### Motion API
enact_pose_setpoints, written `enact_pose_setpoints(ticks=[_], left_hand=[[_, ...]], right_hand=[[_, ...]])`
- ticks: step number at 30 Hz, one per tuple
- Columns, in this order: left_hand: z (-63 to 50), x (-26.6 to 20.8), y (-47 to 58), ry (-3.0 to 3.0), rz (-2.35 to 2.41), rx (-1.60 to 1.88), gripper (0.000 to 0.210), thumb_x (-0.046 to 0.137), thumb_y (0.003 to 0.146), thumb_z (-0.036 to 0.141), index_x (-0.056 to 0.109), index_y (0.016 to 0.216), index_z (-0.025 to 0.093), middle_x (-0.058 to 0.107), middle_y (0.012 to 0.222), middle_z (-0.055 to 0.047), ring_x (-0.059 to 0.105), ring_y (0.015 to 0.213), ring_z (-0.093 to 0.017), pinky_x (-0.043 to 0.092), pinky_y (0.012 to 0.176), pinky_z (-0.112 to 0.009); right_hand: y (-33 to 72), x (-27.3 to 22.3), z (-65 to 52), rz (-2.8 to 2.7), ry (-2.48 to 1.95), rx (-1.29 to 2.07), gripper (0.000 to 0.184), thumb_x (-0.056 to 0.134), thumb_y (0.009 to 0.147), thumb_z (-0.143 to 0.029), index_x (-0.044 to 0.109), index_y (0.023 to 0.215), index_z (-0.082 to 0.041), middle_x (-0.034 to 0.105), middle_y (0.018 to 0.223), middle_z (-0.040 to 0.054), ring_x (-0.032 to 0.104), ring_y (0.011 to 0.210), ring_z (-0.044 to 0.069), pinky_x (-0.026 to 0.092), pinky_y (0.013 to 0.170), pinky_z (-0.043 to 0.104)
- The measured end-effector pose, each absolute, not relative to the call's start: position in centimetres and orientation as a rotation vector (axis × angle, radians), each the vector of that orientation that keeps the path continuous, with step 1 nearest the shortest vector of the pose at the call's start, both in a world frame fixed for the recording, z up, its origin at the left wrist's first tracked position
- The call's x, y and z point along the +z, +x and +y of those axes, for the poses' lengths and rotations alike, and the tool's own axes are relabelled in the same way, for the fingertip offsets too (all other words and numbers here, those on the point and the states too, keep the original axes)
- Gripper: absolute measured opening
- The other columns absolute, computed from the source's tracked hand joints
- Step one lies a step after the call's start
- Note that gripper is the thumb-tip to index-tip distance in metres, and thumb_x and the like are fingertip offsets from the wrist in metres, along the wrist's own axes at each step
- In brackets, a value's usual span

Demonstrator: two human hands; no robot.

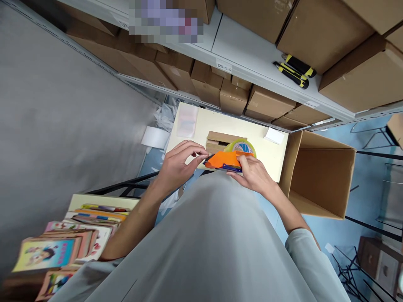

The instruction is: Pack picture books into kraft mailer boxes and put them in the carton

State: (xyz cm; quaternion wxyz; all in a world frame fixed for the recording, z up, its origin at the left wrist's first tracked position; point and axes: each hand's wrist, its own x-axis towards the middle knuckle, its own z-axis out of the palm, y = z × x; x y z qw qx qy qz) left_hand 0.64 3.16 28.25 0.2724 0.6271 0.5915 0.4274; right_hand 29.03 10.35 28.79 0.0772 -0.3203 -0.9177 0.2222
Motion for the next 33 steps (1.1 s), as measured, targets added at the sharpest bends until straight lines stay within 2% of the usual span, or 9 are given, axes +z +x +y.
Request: enact_pose_setpoints(ticks=[3, 6, 12, 15, 18, 23, 26, 30, 33], left_hand=[[2.6, 27.3, 0.8, 1.627, 1.598, 1.149, 0.027, 0.061, 0.111, 0.045, 0.075, 0.097, 0.027, 0.078, 0.094, -0.004, 0.071, 0.088, -0.02, 0.062, 0.084, -0.036], [2.0, 26.2, 0.7, 1.5, 1.597, 1.132, 0.027, 0.062, 0.109, 0.045, 0.075, 0.095, 0.026, 0.077, 0.092, -0.003, 0.069, 0.081, -0.018, 0.061, 0.078, -0.033], [1.2, 24.3, -0.8, 1.243, 1.584, 1.054, 0.036, 0.068, 0.103, 0.057, 0.078, 0.093, 0.025, 0.078, 0.093, -0.004, 0.066, 0.074, -0.016, 0.06, 0.07, -0.029], [1.0, 23.5, -2.9, 1.092, 1.572, 1.057, 0.041, 0.072, 0.098, 0.064, 0.079, 0.094, 0.024, 0.075, 0.082, -0.002, 0.062, 0.064, -0.015, 0.056, 0.06, -0.026], [1.3, 22.5, -4.9, 0.968, 1.529, 1.028, 0.046, 0.078, 0.09, 0.069, 0.08, 0.092, 0.023, 0.075, 0.08, -0.003, 0.058, 0.059, -0.014, 0.054, 0.054, -0.026], [3.7, 20.1, -6.2, 0.758, 1.522, 0.908, 0.045, 0.081, 0.08, 0.064, 0.082, 0.089, 0.019, 0.082, 0.099, -0.009, 0.066, 0.072, -0.016, 0.06, 0.068, -0.029], [5.1, 17.9, -6.2, 0.634, 1.52, 0.926, 0.041, 0.082, 0.074, 0.056, 0.082, 0.086, 0.018, 0.083, 0.106, -0.011, 0.066, 0.076, -0.016, 0.06, 0.07, -0.029], [6.0, 14.6, -6.1, 0.531, 1.54, 0.919, 0.04, 0.084, 0.071, 0.055, 0.082, 0.083, 0.016, 0.083, 0.104, -0.012, 0.065, 0.076, -0.016, 0.057, 0.067, -0.029], [6.3, 12.4, -5.9, 0.49, 1.56, 0.906, 0.043, 0.085, 0.07, 0.057, 0.083, 0.085, 0.016, 0.083, 0.099, -0.012, 0.064, 0.074, -0.016, 0.056, 0.066, -0.03]], right_hand=[[29.2, 29.5, 10.2, -2.801, -0.978, 0.675, 0.049, 0.048, 0.11, -0.073, 0.054, 0.117, -0.025, 0.077, 0.094, 0.0123, 0.076, 0.087, 0.035, 0.06, 0.073, 0.045], [29.4, 30.2, 10.3, -2.847, -1.01, 0.754, 0.05, 0.047, 0.11, -0.074, 0.054, 0.116, -0.025, 0.074, 0.087, 0.0083, 0.073, 0.077, 0.032, 0.056, 0.065, 0.041], [29.3, 31.6, 11.4, -2.928, -1.078, 0.967, 0.051, 0.045, 0.109, -0.077, 0.056, 0.115, -0.028, 0.068, 0.079, 0.002, 0.065, 0.058, 0.025, 0.049, 0.057, 0.037], [29.6, 32.0, 12.5, -2.961, -1.146, 1.018, 0.05, 0.048, 0.107, -0.077, 0.058, 0.112, -0.029, 0.063, 0.072, -0.0011, 0.059, 0.052, 0.024, 0.044, 0.054, 0.036], [29.5, 32.5, 14.0, -2.945, -1.271, 1.136, 0.049, 0.055, 0.103, -0.078, 0.059, 0.105, -0.029, 0.063, 0.07, -0.0017, 0.059, 0.052, 0.023, 0.04, 0.053, 0.035], [26.7, 32.0, 17.8, -2.925, -1.479, 1.428, 0.049, 0.064, 0.097, -0.075, 0.06, 0.098, -0.026, 0.068, 0.078, 0.0012, 0.062, 0.064, 0.021, 0.041, 0.06, 0.032], [25.0, 30.3, 20.2, -2.888, -1.535, 1.518, 0.05, 0.068, 0.093, -0.073, 0.062, 0.096, -0.024, 0.071, 0.083, 0.0031, 0.062, 0.069, 0.02, 0.04, 0.062, 0.031], [23.5, 27.5, 22.3, -2.802, -1.584, 1.731, 0.056, 0.074, 0.086, -0.077, 0.065, 0.095, -0.023, 0.072, 0.082, 0.0031, 0.064, 0.069, 0.02, 0.042, 0.061, 0.03], [22.7, 26.1, 23.1, -2.807, -1.644, 1.738, 0.064, 0.072, 0.083, -0.085, 0.064, 0.091, -0.022, 0.072, 0.08, 0.0036, 0.064, 0.069, 0.019, 0.042, 0.061, 0.029]])
